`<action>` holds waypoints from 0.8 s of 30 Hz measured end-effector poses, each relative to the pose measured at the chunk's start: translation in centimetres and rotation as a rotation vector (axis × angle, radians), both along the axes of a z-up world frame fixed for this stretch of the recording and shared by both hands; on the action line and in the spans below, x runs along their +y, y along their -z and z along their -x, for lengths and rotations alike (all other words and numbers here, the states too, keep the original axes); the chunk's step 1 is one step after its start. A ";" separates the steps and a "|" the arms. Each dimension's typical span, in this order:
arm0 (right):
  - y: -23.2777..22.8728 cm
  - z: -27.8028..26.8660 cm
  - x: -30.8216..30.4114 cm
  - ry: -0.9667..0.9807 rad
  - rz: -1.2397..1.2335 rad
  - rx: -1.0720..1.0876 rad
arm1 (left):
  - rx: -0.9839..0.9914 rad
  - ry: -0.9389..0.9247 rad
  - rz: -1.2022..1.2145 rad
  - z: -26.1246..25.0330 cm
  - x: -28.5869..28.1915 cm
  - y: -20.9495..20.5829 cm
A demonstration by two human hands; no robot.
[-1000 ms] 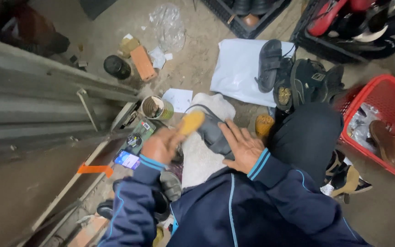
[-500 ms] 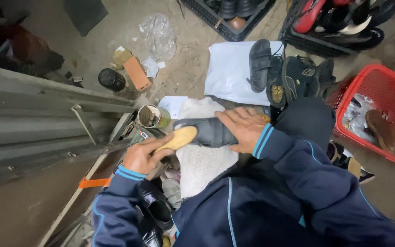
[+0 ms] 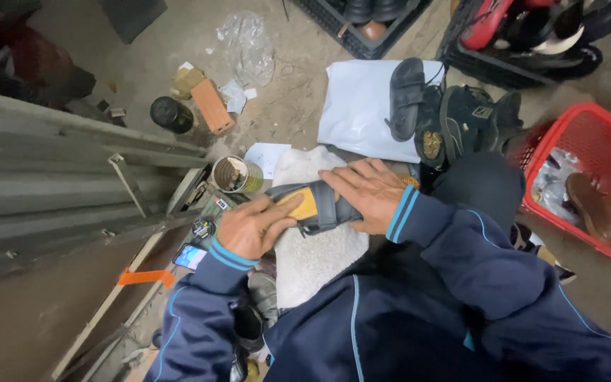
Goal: The person scrubs a black sandal with a yellow brush, repeatedly working on the sole and straps. The person rotates the sandal to clean different areas, including the heel and toe sections, while seated on the floor.
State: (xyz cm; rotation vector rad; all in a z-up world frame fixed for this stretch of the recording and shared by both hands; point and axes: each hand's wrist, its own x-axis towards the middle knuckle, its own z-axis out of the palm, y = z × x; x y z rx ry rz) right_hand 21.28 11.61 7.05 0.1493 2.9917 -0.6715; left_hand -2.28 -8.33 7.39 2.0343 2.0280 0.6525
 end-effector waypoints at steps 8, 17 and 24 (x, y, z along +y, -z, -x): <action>0.2 -0.2 0.0 0.010 0.060 0.007 | 0.008 -0.050 0.040 3.5 -2.5 0.1; 0.7 -2.0 1.5 0.241 0.138 0.127 | -0.086 -0.089 0.205 3.8 -7.3 0.6; 4.5 -1.3 -0.9 0.705 1.040 0.427 | -0.110 -0.174 0.159 1.5 -6.5 1.2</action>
